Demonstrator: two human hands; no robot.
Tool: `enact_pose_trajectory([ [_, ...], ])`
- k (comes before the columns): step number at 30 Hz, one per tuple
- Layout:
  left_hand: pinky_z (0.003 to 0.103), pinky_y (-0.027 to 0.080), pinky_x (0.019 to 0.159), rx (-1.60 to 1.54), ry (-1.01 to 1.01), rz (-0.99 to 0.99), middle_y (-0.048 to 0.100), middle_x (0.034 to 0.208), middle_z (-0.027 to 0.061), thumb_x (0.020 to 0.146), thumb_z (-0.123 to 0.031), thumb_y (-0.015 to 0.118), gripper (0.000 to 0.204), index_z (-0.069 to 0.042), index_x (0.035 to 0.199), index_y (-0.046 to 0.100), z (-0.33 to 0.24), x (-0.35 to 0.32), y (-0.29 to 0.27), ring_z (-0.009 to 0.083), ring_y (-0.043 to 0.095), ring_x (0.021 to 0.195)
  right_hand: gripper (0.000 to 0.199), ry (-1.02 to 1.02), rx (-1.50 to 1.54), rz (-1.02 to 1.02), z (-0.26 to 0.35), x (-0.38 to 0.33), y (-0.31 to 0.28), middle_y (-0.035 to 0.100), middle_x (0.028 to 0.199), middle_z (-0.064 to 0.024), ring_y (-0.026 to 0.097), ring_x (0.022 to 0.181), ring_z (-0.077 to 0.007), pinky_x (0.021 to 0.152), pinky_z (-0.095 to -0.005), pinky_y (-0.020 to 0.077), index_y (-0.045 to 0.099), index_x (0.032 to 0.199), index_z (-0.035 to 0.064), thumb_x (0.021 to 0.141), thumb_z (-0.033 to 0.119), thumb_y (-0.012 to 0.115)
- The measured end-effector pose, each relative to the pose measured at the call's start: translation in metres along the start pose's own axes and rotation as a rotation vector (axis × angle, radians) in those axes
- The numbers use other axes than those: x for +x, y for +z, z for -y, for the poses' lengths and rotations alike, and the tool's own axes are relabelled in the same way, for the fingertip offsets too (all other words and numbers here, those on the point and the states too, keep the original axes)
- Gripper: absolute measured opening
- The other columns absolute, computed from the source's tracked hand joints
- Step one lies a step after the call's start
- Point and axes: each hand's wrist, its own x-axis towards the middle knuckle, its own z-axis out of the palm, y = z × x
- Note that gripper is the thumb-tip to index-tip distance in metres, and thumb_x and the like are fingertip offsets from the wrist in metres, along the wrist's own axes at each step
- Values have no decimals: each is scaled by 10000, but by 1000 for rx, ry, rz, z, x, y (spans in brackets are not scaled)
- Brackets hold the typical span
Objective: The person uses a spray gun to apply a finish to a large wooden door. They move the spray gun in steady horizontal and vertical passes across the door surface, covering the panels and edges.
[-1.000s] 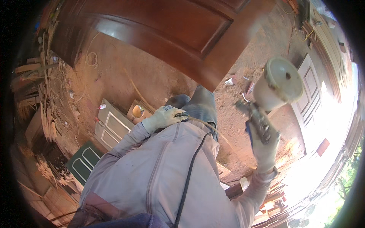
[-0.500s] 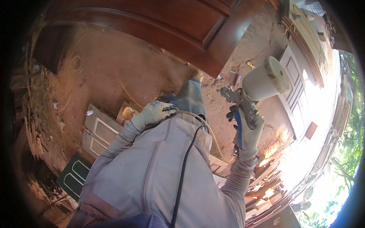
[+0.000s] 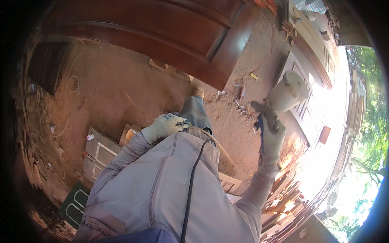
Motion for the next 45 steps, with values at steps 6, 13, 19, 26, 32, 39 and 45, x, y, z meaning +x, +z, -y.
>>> enact_pose_trajectory([
  [6, 444, 495, 899, 38, 68, -159, 691, 1078, 148, 944, -448, 519, 413, -126, 1139, 689, 3, 15, 17, 320, 648, 1021, 216, -407, -134, -147, 18, 107, 6, 690, 1008, -30, 602, 792, -80, 677, -230, 480, 674, 1141, 26, 976, 96, 554],
  [13, 433, 478, 938, -73, -21, -199, 679, 1157, 118, 941, -496, 496, 450, -147, 1155, 681, 36, -18, 13, 310, 626, 1094, 306, -142, -78, 255, 38, 67, 45, 695, 1070, -29, 558, 736, -47, 649, -213, 464, 638, 1245, 42, 972, 113, 518],
  [19, 421, 483, 922, -187, -229, -431, 678, 1153, 114, 944, -518, 486, 464, -187, 1224, 653, 71, -70, 15, 302, 634, 1082, 265, -266, 359, 553, 88, 64, 167, 689, 926, -42, 618, 731, -75, 592, -198, 481, 621, 1187, -24, 935, 57, 625],
  [26, 385, 501, 885, -612, -386, -769, 699, 1089, 126, 937, -462, 543, 428, -140, 1183, 679, 129, -125, 10, 305, 651, 1043, 161, -215, 439, 471, 126, 68, 237, 659, 862, -29, 572, 646, -58, 516, -167, 411, 658, 1066, 0, 947, 105, 627],
  [32, 379, 491, 907, -561, -276, -677, 693, 1121, 112, 938, -437, 545, 404, -140, 1176, 682, 170, -127, -34, 293, 648, 1052, 304, -231, 181, 427, 143, 64, 254, 680, 984, -61, 579, 700, -51, 575, -188, 444, 617, 1232, -21, 945, 79, 604],
  [39, 363, 510, 775, -532, -379, -717, 713, 1006, 126, 936, -390, 575, 358, -106, 1120, 690, 246, -155, -148, 291, 674, 929, 176, -244, 290, 503, 255, 91, 449, 661, 797, -9, 562, 628, -47, 528, -197, 427, 656, 1089, 6, 936, 87, 629],
  [45, 328, 509, 735, -421, -381, -912, 714, 916, 118, 951, -300, 590, 312, -48, 1107, 690, 324, -221, -249, 206, 680, 850, 289, -154, 555, 642, 336, 102, 558, 663, 954, -48, 637, 767, -97, 601, -204, 520, 610, 1167, -4, 903, 91, 679],
])
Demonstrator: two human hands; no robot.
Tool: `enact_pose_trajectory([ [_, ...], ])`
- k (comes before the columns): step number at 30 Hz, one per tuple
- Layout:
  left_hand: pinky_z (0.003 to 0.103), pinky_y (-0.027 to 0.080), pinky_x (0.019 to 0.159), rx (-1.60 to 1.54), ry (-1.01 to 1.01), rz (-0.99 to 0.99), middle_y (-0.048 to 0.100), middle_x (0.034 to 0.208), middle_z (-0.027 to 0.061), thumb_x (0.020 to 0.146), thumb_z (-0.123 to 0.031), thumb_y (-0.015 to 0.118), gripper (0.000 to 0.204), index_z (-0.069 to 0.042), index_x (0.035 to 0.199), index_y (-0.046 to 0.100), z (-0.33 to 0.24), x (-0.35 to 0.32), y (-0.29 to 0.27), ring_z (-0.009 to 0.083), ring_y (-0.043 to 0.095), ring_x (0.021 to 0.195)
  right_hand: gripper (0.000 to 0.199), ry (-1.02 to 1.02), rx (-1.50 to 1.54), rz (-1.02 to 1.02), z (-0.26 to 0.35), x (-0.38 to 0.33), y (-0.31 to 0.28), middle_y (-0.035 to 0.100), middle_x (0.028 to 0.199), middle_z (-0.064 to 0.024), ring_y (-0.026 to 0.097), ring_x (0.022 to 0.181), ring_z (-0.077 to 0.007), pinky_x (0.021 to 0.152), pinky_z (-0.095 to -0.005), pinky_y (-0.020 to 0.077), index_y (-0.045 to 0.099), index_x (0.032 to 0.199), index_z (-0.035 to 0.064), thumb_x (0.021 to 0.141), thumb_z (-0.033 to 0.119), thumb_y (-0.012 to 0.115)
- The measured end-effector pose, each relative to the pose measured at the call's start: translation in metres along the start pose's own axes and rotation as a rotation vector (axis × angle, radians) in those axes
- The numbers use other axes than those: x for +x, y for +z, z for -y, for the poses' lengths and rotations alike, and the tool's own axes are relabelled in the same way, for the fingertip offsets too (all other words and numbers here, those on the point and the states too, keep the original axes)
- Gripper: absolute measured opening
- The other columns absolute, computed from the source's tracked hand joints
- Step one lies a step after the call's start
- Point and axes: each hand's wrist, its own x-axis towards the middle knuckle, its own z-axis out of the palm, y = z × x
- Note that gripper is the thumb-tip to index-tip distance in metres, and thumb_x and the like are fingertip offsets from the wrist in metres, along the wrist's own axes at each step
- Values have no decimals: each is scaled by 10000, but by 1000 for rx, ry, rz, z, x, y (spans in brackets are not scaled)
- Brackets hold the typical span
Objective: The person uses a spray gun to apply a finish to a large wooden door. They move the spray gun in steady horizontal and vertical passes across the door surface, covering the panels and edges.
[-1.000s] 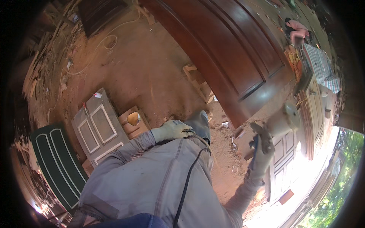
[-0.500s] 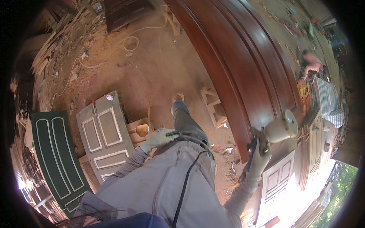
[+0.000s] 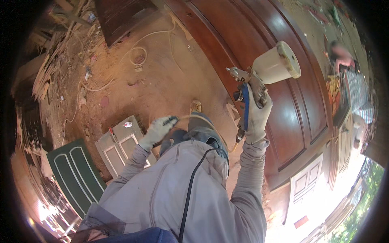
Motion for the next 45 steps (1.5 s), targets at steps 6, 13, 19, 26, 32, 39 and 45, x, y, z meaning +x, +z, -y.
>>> enact_pose_trajectory([
  [6, 372, 514, 752, 1, -91, 214, 711, 942, 121, 940, -368, 589, 363, -61, 1103, 696, -14, 52, -28, 288, 672, 874, 239, 125, -129, -282, 15, -49, -20, 656, 845, -50, 607, 697, -85, 594, -234, 509, 632, 1151, -27, 931, 70, 628],
  [13, 421, 505, 880, 195, 355, 627, 705, 1045, 132, 919, -460, 556, 434, -129, 1178, 670, -22, 113, -31, 318, 662, 988, 399, 250, -350, -571, 34, -107, -12, 692, 1065, -86, 565, 733, -57, 590, -194, 433, 544, 1320, -41, 924, 2, 570],
  [19, 428, 506, 869, 288, 356, 660, 700, 1055, 130, 931, -444, 540, 394, -160, 1174, 665, 23, 161, -123, 315, 658, 1001, 323, 120, -421, -448, 19, -26, 127, 690, 1035, -64, 599, 789, -76, 658, -215, 478, 618, 1241, -42, 924, 15, 599],
  [26, 395, 510, 777, -31, -59, 297, 695, 962, 140, 910, -351, 598, 312, -113, 1096, 678, 105, 199, -294, 306, 671, 937, 200, -27, -182, -228, 10, 127, 289, 671, 879, -17, 596, 690, -74, 607, -225, 477, 670, 1102, -17, 925, 66, 631],
  [32, 380, 514, 786, 72, 132, 162, 702, 953, 131, 863, -277, 649, 275, -99, 1069, 690, 145, 231, -368, 307, 667, 916, 246, -145, -388, -268, 12, 110, 302, 648, 860, -35, 599, 720, -109, 528, -219, 455, 635, 1177, 5, 953, 87, 575],
  [39, 388, 527, 799, 144, 349, -267, 711, 967, 116, 853, -261, 661, 256, -87, 1037, 698, 189, 286, -429, 309, 669, 915, 287, 11, -537, -834, 53, 55, 314, 660, 966, -88, 642, 796, -161, 474, -236, 532, 614, 1205, 8, 964, 145, 541],
  [45, 391, 535, 791, 97, 262, -305, 712, 975, 130, 869, -271, 661, 256, -72, 1025, 700, 194, 352, -468, 320, 675, 918, 277, -80, -423, -551, 57, 134, 393, 671, 967, -71, 612, 742, -125, 610, -236, 500, 619, 1201, -2, 948, 104, 586],
])
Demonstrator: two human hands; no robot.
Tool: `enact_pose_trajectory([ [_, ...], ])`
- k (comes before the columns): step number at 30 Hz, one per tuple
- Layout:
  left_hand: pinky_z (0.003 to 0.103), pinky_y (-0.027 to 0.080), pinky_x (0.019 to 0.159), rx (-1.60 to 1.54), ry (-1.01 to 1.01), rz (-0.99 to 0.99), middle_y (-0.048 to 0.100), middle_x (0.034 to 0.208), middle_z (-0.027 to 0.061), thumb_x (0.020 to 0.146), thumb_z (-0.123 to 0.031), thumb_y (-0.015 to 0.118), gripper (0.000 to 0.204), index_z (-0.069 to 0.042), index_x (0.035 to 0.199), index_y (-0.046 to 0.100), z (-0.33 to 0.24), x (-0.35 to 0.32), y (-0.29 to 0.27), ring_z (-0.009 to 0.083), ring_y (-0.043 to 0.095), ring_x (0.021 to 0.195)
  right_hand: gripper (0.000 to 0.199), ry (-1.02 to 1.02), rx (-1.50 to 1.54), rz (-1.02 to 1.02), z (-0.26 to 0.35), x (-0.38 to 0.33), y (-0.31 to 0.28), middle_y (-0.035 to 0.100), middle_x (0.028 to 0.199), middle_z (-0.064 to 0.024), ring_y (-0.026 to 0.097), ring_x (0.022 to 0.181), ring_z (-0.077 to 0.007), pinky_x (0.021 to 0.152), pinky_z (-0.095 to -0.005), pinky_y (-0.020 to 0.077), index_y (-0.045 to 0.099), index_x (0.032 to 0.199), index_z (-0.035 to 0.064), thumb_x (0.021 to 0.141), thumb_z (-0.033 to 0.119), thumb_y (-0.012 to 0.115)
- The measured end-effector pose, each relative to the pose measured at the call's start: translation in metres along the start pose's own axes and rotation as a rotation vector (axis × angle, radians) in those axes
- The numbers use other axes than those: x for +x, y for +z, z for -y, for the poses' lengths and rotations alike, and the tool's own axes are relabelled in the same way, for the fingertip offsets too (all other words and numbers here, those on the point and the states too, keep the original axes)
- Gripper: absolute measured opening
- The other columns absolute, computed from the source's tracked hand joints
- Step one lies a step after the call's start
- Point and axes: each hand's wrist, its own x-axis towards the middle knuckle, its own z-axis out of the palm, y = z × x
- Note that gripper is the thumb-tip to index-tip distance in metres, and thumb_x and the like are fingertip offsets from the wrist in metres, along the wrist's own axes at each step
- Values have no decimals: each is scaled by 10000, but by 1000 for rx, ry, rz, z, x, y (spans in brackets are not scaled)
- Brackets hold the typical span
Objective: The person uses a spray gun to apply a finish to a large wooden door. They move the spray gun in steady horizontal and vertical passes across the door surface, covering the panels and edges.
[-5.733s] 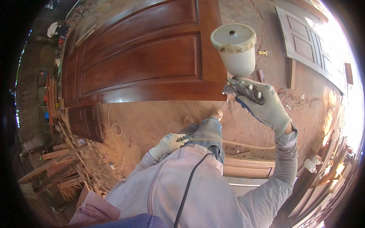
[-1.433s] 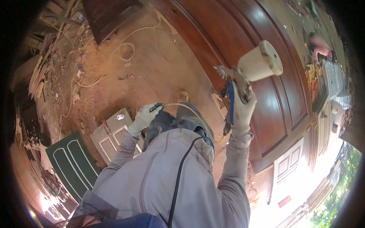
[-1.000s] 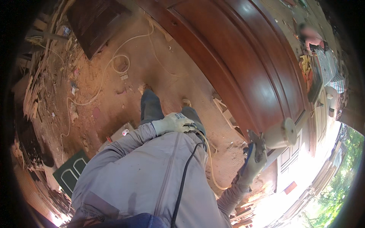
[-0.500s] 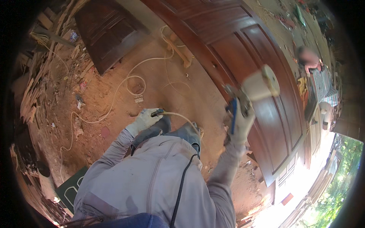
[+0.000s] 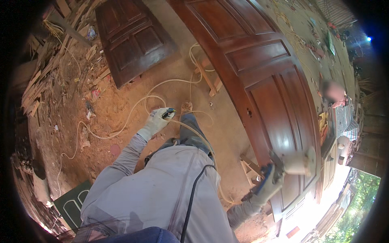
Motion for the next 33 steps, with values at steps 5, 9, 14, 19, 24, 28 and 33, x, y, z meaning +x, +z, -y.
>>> enact_pose_trajectory([
  [5, 383, 534, 791, 78, -80, 115, 710, 986, 145, 885, -266, 650, 269, -58, 1051, 693, 11, 41, -2, 318, 678, 916, 304, -9, 171, 392, 21, 59, 147, 675, 926, -49, 608, 706, -75, 579, -189, 445, 601, 1231, -15, 942, 79, 613],
  [9, 376, 525, 788, -151, -314, 168, 702, 1002, 154, 903, -269, 623, 282, -57, 1082, 678, 30, 66, -14, 319, 671, 931, 265, -97, 218, 494, 40, 108, 255, 675, 846, -9, 589, 685, -40, 554, -182, 425, 628, 1178, -15, 942, 105, 633],
  [14, 364, 528, 780, 34, -267, 27, 707, 915, 129, 916, -283, 655, 308, -59, 1127, 672, 40, 96, -36, 244, 683, 902, 354, -118, -13, 460, 54, 132, 306, 693, 1008, -73, 602, 876, -85, 781, -254, 501, 593, 1260, -45, 923, 56, 627],
  [19, 407, 525, 776, 49, -253, 275, 700, 932, 139, 905, -291, 640, 269, -89, 1079, 673, 26, 143, -51, 318, 671, 894, 390, 87, -49, 470, 70, 113, 252, 691, 1052, -69, 592, 784, -82, 690, -232, 503, 557, 1316, -49, 938, 42, 590],
  [24, 430, 513, 776, 15, -10, 502, 693, 945, 144, 916, -328, 569, 258, -102, 1016, 643, 32, 197, -59, 341, 657, 926, 391, 118, -157, 344, 92, 94, 269, 688, 1064, -65, 579, 743, -66, 661, -210, 486, 553, 1327, -41, 943, 29, 577],
  [28, 436, 515, 818, -7, 17, 530, 695, 987, 140, 900, -340, 584, 302, -104, 1074, 659, 77, 255, -91, 332, 656, 944, 374, 146, -49, 312, 123, 92, 345, 681, 987, -61, 567, 732, -56, 632, -208, 464, 569, 1300, -45, 931, 15, 587],
  [33, 393, 526, 813, -190, -77, 361, 691, 997, 157, 921, -295, 600, 294, -91, 1123, 663, 141, 317, -160, 323, 668, 925, 238, -4, 188, 267, 157, 98, 452, 672, 861, -39, 613, 702, -85, 562, -204, 430, 638, 1160, 7, 935, 79, 607],
])
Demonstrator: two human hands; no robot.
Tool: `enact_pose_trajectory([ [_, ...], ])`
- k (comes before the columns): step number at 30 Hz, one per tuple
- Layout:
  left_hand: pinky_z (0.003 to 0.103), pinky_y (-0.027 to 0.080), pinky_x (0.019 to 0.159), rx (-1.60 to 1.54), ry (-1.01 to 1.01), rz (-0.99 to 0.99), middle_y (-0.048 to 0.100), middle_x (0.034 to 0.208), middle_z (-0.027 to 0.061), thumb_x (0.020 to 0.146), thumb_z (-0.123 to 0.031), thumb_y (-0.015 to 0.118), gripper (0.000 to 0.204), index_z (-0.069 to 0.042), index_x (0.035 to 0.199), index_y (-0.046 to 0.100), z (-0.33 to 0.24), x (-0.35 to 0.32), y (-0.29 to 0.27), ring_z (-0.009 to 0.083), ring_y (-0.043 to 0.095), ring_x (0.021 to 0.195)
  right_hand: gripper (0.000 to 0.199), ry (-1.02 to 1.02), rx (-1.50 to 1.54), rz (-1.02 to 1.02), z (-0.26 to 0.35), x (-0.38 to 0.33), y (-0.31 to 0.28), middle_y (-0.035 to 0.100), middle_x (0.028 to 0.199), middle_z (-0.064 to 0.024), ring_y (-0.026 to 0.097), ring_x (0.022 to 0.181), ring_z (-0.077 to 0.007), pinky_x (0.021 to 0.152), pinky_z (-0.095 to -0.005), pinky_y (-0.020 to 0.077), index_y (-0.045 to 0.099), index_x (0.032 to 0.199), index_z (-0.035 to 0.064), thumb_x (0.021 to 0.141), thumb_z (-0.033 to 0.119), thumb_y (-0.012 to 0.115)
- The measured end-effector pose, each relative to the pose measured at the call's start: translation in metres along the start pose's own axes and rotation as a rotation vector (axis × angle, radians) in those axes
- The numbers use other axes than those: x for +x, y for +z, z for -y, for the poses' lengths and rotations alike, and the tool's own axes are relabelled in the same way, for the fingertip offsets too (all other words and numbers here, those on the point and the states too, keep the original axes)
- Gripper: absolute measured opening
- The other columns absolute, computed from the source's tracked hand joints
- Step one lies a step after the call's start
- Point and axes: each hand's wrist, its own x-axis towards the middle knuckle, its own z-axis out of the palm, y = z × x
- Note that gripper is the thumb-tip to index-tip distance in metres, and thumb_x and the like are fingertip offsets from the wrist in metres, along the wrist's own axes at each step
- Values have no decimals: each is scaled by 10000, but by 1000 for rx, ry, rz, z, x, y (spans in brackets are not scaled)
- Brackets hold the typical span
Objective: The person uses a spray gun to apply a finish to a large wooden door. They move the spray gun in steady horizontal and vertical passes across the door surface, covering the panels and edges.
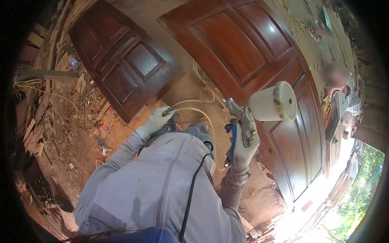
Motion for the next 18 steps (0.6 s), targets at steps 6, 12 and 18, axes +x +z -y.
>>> enact_pose_trajectory([
  [6, 425, 512, 793, 14, -71, 145, 690, 959, 182, 922, -323, 593, 306, -60, 1060, 666, 18, 16, -71, 348, 659, 932, 348, 100, -300, -112, 41, 2, 57, 656, 915, -39, 571, 733, -73, 628, -219, 450, 595, 1264, -27, 927, 64, 590],
  [12, 450, 497, 855, 157, -82, 102, 684, 1055, 179, 923, -371, 574, 365, -94, 1145, 659, 42, 8, -85, 351, 638, 1017, 393, -14, -284, 38, 43, 62, 142, 699, 1060, -53, 598, 809, -76, 745, -238, 504, 565, 1316, -41, 930, 31, 589],
  [18, 409, 495, 825, -95, -178, -82, 681, 951, 160, 968, -315, 556, 335, -21, 1096, 653, 78, 29, -118, 304, 628, 880, 394, -48, 282, 250, 53, 140, 239, 691, 1073, -14, 559, 869, -37, 776, -221, 500, 579, 1311, -21, 927, 53, 625],
])
